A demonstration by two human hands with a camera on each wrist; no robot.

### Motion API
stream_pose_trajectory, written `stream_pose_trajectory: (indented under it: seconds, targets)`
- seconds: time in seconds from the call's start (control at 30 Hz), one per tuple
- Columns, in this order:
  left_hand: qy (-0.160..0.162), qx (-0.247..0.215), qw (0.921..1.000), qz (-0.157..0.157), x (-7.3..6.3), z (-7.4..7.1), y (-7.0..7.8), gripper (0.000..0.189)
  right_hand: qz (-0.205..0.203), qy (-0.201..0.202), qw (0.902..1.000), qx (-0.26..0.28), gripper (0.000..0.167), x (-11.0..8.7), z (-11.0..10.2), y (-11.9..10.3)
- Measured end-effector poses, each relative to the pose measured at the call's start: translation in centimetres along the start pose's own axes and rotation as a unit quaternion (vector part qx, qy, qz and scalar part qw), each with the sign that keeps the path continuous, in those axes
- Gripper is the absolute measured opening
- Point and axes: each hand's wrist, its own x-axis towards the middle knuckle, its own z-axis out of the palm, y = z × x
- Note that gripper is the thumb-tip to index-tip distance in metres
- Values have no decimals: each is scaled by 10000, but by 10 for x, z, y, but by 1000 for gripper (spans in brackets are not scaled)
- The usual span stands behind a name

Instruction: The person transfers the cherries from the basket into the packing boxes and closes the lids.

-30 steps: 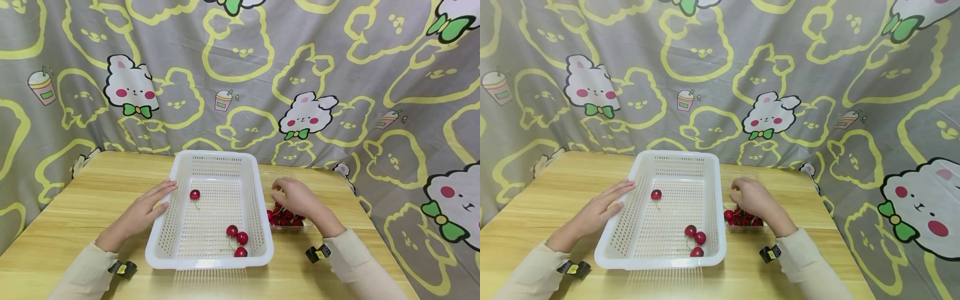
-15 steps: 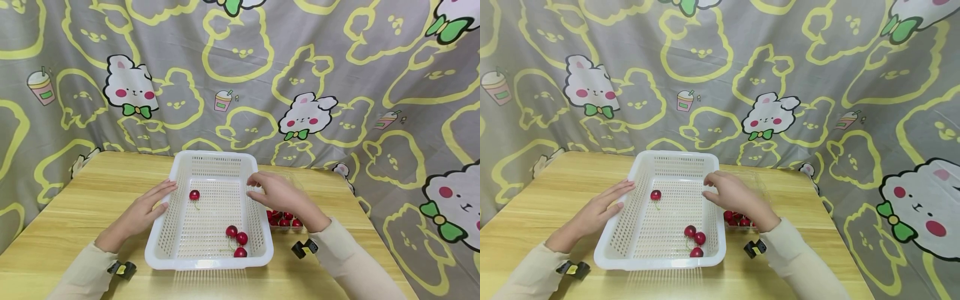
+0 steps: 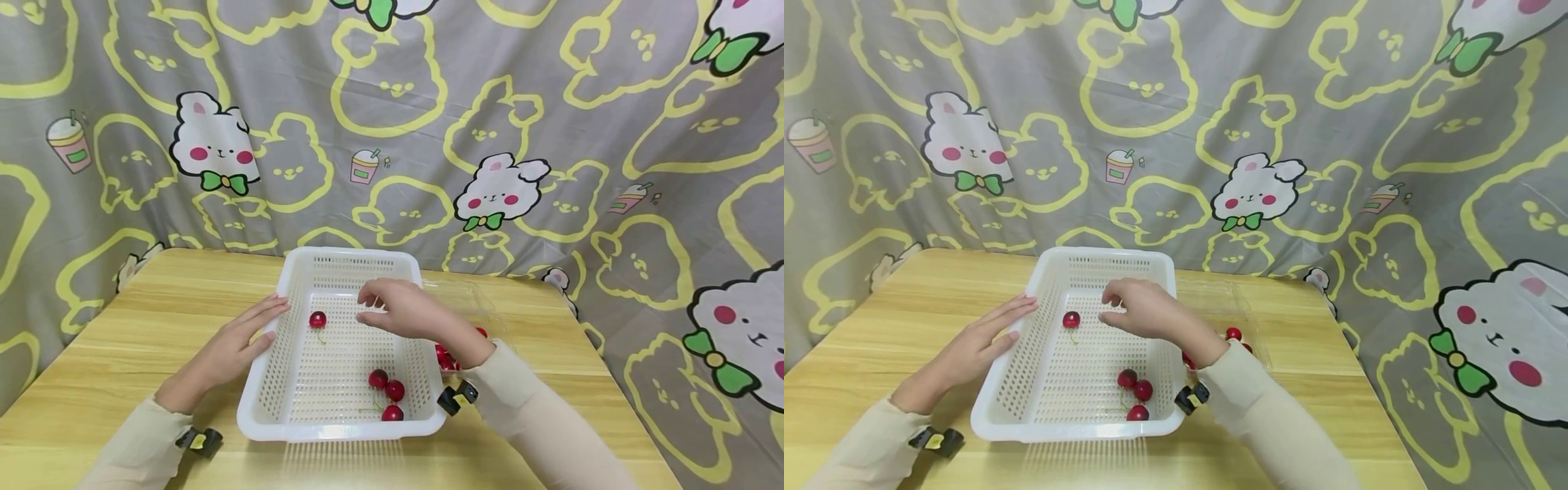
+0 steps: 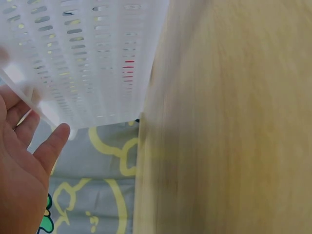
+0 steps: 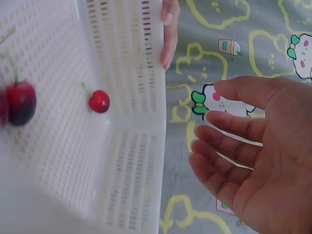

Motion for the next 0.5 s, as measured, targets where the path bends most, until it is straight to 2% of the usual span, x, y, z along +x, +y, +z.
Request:
stream_pose_trajectory:
  seconds: [0.17,0.23,0.37,0.5]
  targets:
    - [-1,3,10000,11,0,1,-1,47,283,-613,9973,-288,31,14,15,-4]
    - [-4,-15,10000,-10,0,1,-1,47,368,-958,9937,-446,32,17,21,-4]
    - [-3,6,10000,11,0,1,-2,47,417,-1549,9861,-430,35,24,28,-3]
    - [-13,31,10000,-36,0,1,-3,48,372,-1827,9816,-420,38,30,38,-3]
